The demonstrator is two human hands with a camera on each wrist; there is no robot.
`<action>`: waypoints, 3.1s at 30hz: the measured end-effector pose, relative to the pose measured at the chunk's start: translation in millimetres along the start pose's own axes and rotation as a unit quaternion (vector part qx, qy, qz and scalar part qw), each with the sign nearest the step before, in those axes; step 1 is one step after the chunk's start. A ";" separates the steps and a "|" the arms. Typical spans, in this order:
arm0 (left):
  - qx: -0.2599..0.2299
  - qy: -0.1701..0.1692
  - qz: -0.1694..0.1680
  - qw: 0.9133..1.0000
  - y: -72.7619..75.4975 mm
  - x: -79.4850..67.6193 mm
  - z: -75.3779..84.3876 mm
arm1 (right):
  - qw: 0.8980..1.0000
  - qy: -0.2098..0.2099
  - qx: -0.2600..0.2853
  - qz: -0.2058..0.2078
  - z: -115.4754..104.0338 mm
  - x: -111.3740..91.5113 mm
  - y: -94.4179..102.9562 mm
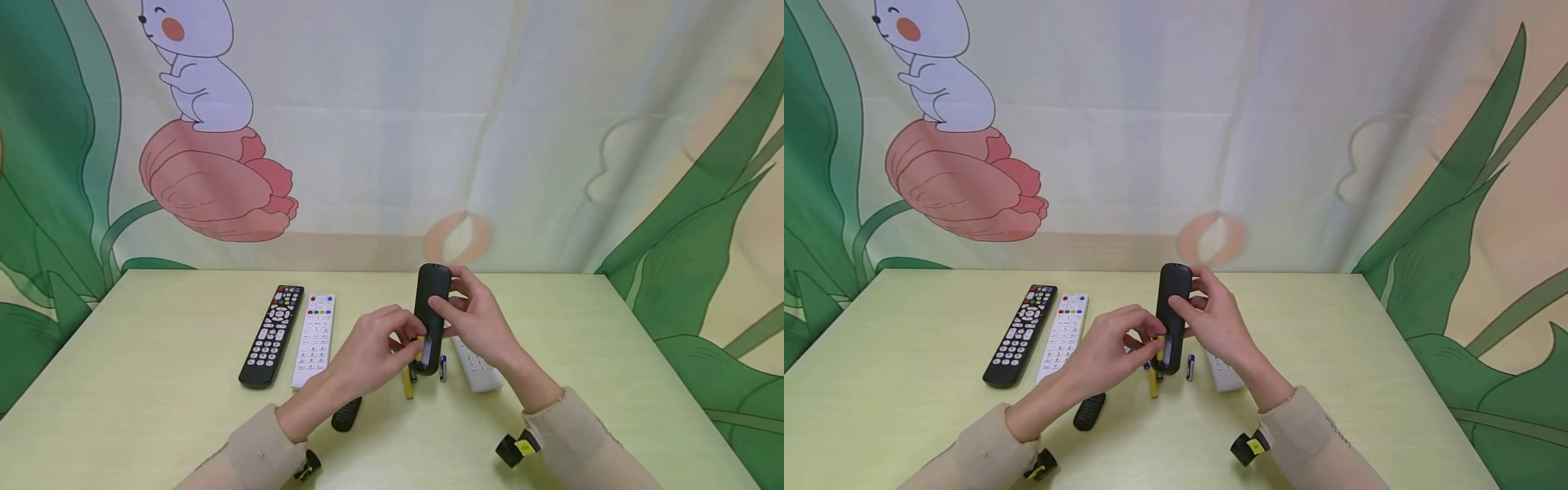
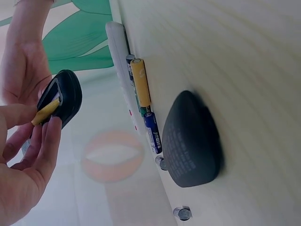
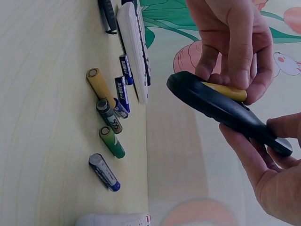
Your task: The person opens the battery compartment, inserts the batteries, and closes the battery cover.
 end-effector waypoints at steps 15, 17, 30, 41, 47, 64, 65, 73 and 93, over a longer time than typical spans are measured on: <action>-0.035 0.045 0.013 0.998 5.9 1.0 -4.7 | 1.000 0.004 -0.016 -0.006 -2.5 1.8 -3.7; -0.044 0.063 0.014 0.997 6.4 1.5 -5.8 | 1.000 0.005 -0.017 -0.006 -3.1 1.8 -3.8; -0.092 0.149 0.006 0.984 8.4 1.3 -11.0 | 1.000 0.008 -0.012 -0.005 -5.4 1.8 -5.3; -0.135 0.172 -0.023 0.976 10.2 1.6 -14.2 | 1.000 0.024 0.005 -0.015 -3.9 2.1 -4.9; -0.179 0.191 -0.049 0.964 10.4 2.6 -15.7 | 0.999 0.027 0.010 -0.014 -6.2 1.9 -7.3; -0.153 0.165 -0.030 0.974 10.5 3.3 -15.1 | 0.999 0.030 0.004 -0.009 -6.9 3.3 -10.9; -0.146 0.160 -0.029 0.976 9.9 3.3 -14.9 | 1.000 0.029 0.004 -0.009 -6.7 3.1 -10.8; -0.080 0.136 -0.016 0.987 8.2 3.3 -8.8 | 1.000 0.028 -0.008 -0.001 -7.8 1.8 -11.7; -0.075 0.122 -0.039 0.989 13.4 4.5 -14.1 | 1.000 0.019 -0.002 -0.006 -2.3 0.2 -4.8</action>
Point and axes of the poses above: each hand's wrist, its own x-axis towards the middle knuckle, its own y-axis out of the back of the hand, z = x × y, the point moved 5 cm from there along x, towards the middle knuckle, and after that the axes turned 11 degrees about y, right-handed, at the moved point
